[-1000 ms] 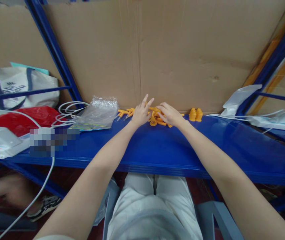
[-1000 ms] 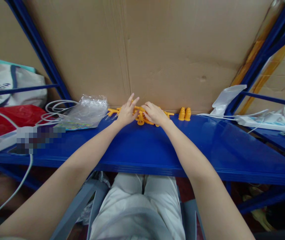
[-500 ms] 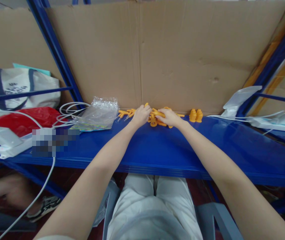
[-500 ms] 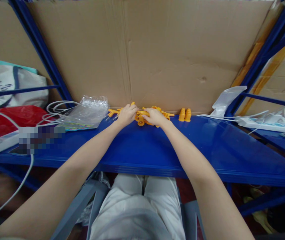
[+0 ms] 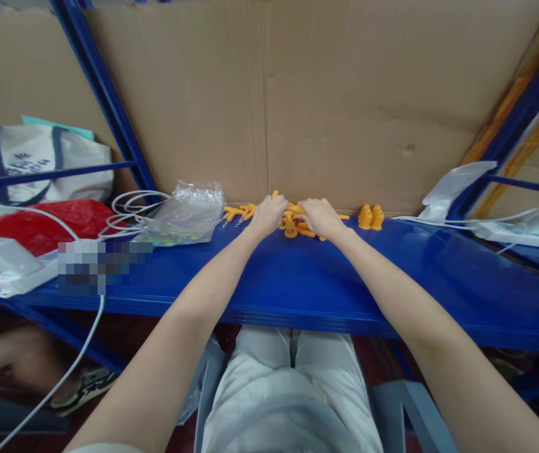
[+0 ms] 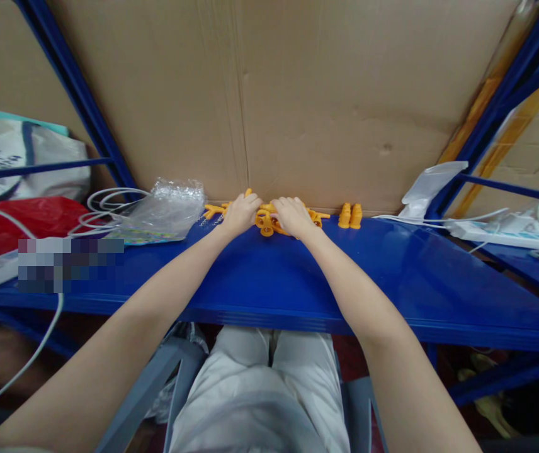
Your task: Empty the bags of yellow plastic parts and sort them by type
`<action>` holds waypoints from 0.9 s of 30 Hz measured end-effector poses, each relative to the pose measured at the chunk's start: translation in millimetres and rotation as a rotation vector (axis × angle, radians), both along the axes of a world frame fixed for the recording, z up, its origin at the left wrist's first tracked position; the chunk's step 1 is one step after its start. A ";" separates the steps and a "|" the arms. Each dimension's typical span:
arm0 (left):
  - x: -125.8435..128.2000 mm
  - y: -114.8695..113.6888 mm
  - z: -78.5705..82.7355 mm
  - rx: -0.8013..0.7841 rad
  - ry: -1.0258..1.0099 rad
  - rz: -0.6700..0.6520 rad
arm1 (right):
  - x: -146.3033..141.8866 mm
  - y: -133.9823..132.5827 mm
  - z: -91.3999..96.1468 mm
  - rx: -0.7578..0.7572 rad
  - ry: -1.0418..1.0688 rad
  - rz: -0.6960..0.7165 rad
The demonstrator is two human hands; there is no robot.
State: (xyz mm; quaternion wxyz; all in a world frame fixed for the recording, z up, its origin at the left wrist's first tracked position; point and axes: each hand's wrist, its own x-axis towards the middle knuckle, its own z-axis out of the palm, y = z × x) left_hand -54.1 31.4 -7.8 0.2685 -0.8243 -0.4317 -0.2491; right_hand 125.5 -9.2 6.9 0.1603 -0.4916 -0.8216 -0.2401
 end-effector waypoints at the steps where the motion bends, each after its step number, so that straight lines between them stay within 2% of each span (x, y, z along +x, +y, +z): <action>1: -0.2 0.3 0.0 0.002 0.006 0.001 | 0.5 -0.3 0.2 0.003 -0.004 0.004; 5: 0.4 0.8 -0.9 -0.006 0.039 -0.008 | -0.6 -6.7 7.6 -0.076 0.029 -0.024; 10: 11.4 -6.1 -1.2 0.000 0.133 -0.071 | -1.9 -20.1 24.1 -0.305 0.098 -0.208; 13: 19.6 -14.4 1.5 -0.020 0.156 -0.097 | 0.9 -23.6 28.9 -0.476 0.151 -0.187; 15: 22.9 -19.5 3.4 -0.039 0.156 -0.100 | 2.1 -22.9 28.3 -0.536 0.166 -0.165; 20: 24.3 -24.0 5.9 -0.106 0.145 -0.084 | -1.1 -16.0 19.6 -0.377 0.085 -0.239; 27: 27.3 -17.9 4.4 -0.166 0.110 -0.104 | -0.2 -10.0 11.8 -0.259 0.028 -0.318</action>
